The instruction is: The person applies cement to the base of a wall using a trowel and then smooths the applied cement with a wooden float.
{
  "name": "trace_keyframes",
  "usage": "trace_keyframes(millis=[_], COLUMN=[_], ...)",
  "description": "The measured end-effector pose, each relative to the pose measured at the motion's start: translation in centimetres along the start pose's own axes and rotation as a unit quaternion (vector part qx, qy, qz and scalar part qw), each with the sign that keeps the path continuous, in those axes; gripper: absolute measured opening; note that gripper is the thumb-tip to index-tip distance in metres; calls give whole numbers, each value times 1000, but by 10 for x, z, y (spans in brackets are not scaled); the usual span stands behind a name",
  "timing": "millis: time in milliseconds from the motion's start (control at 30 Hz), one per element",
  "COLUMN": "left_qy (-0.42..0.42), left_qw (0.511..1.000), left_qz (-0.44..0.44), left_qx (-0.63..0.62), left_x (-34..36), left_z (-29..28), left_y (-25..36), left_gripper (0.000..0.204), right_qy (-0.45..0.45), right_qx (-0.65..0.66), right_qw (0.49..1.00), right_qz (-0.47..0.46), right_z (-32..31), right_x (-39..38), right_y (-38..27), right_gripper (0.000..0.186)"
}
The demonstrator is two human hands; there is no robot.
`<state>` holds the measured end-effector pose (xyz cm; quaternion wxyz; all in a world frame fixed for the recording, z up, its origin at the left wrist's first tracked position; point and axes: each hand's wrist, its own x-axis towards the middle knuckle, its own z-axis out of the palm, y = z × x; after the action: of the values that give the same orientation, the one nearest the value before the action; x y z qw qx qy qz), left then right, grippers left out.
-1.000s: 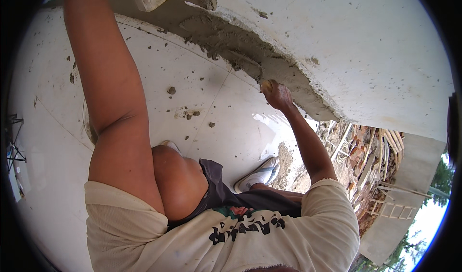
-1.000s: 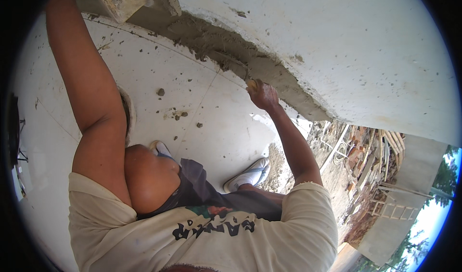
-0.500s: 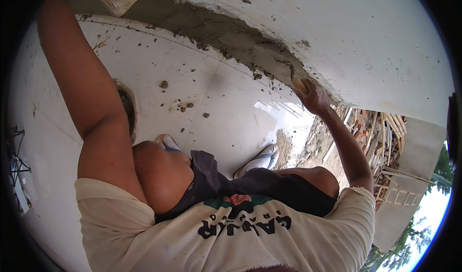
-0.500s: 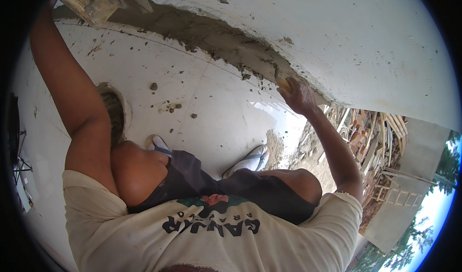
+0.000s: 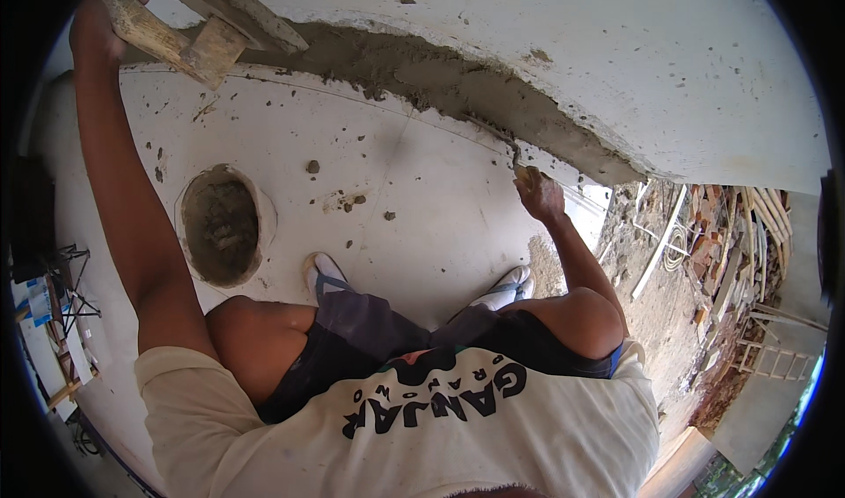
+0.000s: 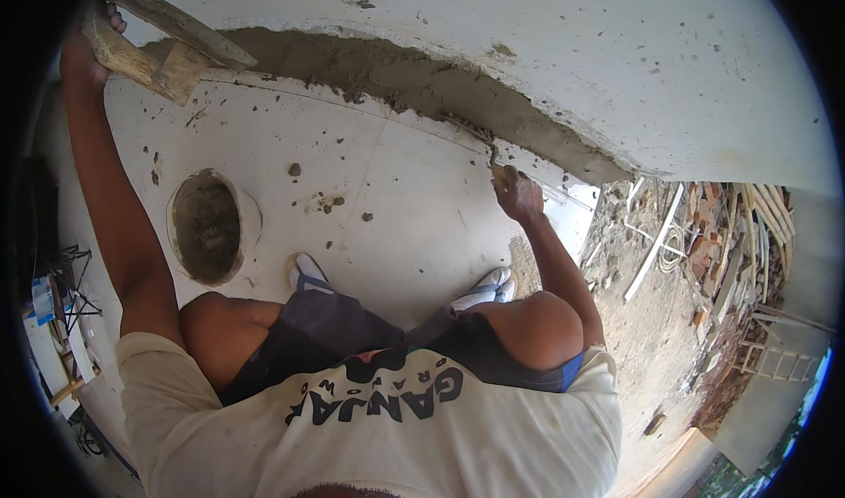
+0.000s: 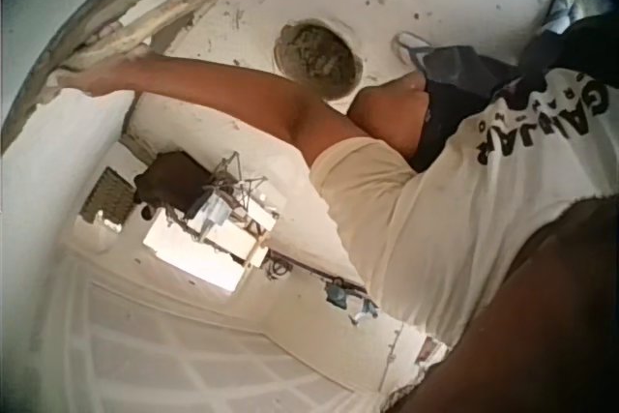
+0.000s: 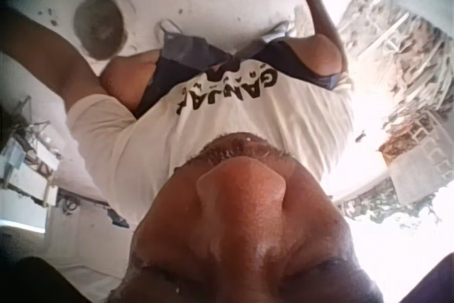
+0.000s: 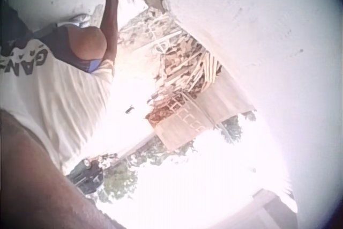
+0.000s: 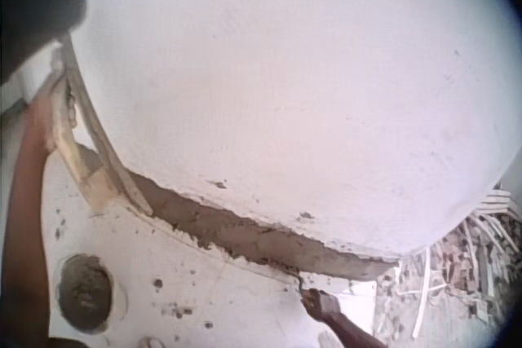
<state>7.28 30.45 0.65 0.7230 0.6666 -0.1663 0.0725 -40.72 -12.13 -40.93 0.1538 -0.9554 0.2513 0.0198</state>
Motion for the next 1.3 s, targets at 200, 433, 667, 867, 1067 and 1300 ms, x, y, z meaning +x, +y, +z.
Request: trace_keyframes(millis=[200,433,667,867,1067,1300], left_qy=[7,35,159,152,159,193], left_qw=[999,999,971,954,904,869], left_qz=[-26,-24,-132,-222,-340,-388], left_qx=[24,-23,-121,-136,-207,-238], left_x=[-20,-29,-116,-191,-239,-252], left_z=[22,38,70,67,76,94], left_y=[3,-18,-99,-173,-268,-334], left_gripper=[35,36,46,51,49,54], right_qy=[4,85,-20,-33,-38,-15], right_qx=[4,71,61,52,75,125], right_qw=[1000,994,998,997,996,992], right_qz=[-16,0,-23,-39,-11,25], right_z=[-10,-15,12,30,9,-14], right_x=[24,-7,13,47,66,2], right_y=[4,6,-31,-82,-81,-48], right_gripper=[42,43,45,43,43,45])
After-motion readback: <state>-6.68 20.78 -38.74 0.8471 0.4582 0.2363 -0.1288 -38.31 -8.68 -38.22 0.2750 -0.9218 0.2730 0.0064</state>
